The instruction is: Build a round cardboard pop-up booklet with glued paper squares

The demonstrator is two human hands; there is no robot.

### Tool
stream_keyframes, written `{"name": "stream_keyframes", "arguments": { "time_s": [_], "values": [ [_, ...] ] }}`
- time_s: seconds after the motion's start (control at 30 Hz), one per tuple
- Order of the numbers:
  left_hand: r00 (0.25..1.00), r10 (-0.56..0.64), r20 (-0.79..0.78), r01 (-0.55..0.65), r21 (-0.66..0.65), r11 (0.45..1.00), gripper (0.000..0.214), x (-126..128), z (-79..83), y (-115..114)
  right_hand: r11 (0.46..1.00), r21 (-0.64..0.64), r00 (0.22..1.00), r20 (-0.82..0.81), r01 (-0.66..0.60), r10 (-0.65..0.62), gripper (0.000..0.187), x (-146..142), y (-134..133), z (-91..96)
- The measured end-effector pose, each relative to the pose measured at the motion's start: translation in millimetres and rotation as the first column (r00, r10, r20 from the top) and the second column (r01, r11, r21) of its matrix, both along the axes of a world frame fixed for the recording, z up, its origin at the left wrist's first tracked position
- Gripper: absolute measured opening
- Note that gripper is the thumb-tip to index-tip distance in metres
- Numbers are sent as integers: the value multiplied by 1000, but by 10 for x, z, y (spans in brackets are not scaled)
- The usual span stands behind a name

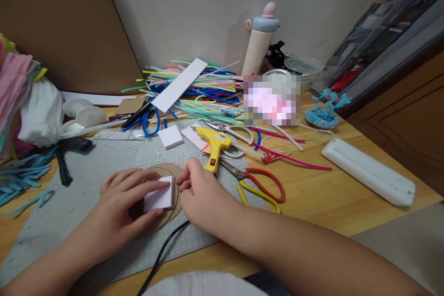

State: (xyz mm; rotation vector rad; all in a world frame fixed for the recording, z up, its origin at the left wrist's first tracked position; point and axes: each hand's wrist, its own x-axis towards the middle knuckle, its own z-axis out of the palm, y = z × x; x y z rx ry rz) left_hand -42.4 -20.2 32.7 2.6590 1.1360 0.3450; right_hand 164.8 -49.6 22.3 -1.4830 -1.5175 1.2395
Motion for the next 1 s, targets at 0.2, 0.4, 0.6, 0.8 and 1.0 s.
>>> {"name": "stream_keyframes", "arguments": {
  "time_s": [0.2, 0.4, 0.6, 0.8, 1.0],
  "values": [
    [1000, -1, 3, 1, -8, 1000, 36, -5, -4, 4, 1000, -9, 1000, -1, -2, 2, 28, 5, 1, -6],
    [1000, -6, 4, 6, -14, 1000, 36, 2, 0, 1, 1000, 12, 1000, 0, -5, 5, 28, 12, -2, -39],
    [1000, -3, 3, 3, -23, 1000, 34, 8, -5, 11, 1000, -15, 1000, -17, 9, -9, 29, -4, -2, -29],
    [1000, 1, -1, -1, -30, 1000, 33, 8, -4, 5, 1000, -19, 1000, -15, 9, -9, 29, -5, 4, -22],
    [1000, 7, 7, -6, -30, 1000, 33, 6, -1, -7, 1000, -10, 1000, -16, 8, -8, 28, 3, 10, -35]
  ]
}}
